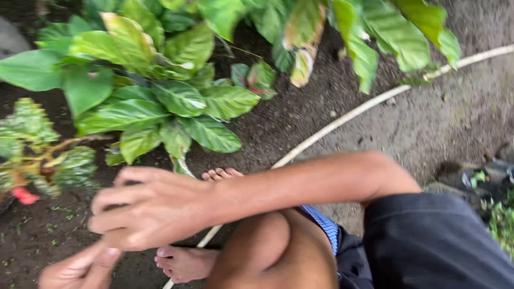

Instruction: The person crouches beside garden beds and pulls weeds and fallen leaves from the soil around ornamental plants by hand, gathering the pulled weeds in a large shallow basin. They move between different plants, plucking stray growth and dropping the debris into the basin.

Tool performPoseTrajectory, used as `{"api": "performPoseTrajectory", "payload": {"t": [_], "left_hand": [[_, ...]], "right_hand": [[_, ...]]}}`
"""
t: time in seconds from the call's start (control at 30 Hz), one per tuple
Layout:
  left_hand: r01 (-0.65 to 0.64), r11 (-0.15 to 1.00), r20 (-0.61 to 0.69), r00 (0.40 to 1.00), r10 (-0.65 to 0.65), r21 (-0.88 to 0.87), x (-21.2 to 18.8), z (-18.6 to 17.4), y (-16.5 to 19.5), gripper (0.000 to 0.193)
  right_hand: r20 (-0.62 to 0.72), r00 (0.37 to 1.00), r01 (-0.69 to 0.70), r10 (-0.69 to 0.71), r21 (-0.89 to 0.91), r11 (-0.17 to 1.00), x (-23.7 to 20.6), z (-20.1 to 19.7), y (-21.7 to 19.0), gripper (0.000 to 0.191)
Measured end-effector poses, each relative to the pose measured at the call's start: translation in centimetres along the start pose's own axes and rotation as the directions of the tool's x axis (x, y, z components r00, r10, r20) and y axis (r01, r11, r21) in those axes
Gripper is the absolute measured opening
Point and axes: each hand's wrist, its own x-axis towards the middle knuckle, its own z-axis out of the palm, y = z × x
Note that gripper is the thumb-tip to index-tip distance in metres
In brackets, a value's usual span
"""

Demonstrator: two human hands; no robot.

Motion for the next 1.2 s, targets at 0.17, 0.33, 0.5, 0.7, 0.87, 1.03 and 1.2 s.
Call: {"api": "performPoseTrajectory", "payload": {"t": [0.17, 0.33, 0.5, 0.7, 0.87, 1.03, 1.2], "left_hand": [[-0.199, 0.917, 0.078, 0.98, 0.183, 0.345, 2.5, -1.0, 3.3, 0.014], [-0.359, 0.856, -0.003, 0.922, 0.388, 0.371, 4.3, 2.1, 4.3, 0.014], [-0.311, 0.861, -0.01, 0.939, 0.343, 0.402, 5.2, 3.9, 7.2, 0.017], [-0.248, 0.891, -0.025, 0.96, 0.278, 0.38, 4.5, 3.7, 9.1, 0.02], [-0.142, 0.985, 0.01, 0.99, 0.142, 0.101, 5.7, 3.0, 9.3, 0.023], [-0.149, 0.964, 0.106, 0.979, 0.175, -0.222, 7.5, 3.3, 10.9, 0.019], [-0.103, 0.994, 0.012, 0.995, 0.102, 0.037, 10.8, 5.7, 13.3, 0.024]], "right_hand": [[-0.161, 0.974, 0.082, -0.158, -0.399, 0.913, 0.8, -5.5, -0.5, 0.012], [-0.284, 0.944, 0.002, -0.165, -0.498, 0.867, 0.1, -7.8, -1.8, 0.013], [-0.427, 0.894, -0.078, -0.135, -0.445, 0.892, 0.2, -6.2, -3.3, 0.019], [-0.426, 0.895, -0.063, -0.133, -0.416, 0.907, 0.1, -6.6, -1.8, 0.014], [-0.37, 0.922, -0.055, -0.109, -0.404, 0.913, -2.0, -9.1, -0.5, 0.011], [-0.413, 0.91, -0.111, -0.023, -0.298, 0.948, -2.5, -10.3, -1.4, 0.007], [-0.373, 0.904, -0.329, 0.208, -0.296, 0.897, -2.0, -9.3, -3.1, 0.013]]}}
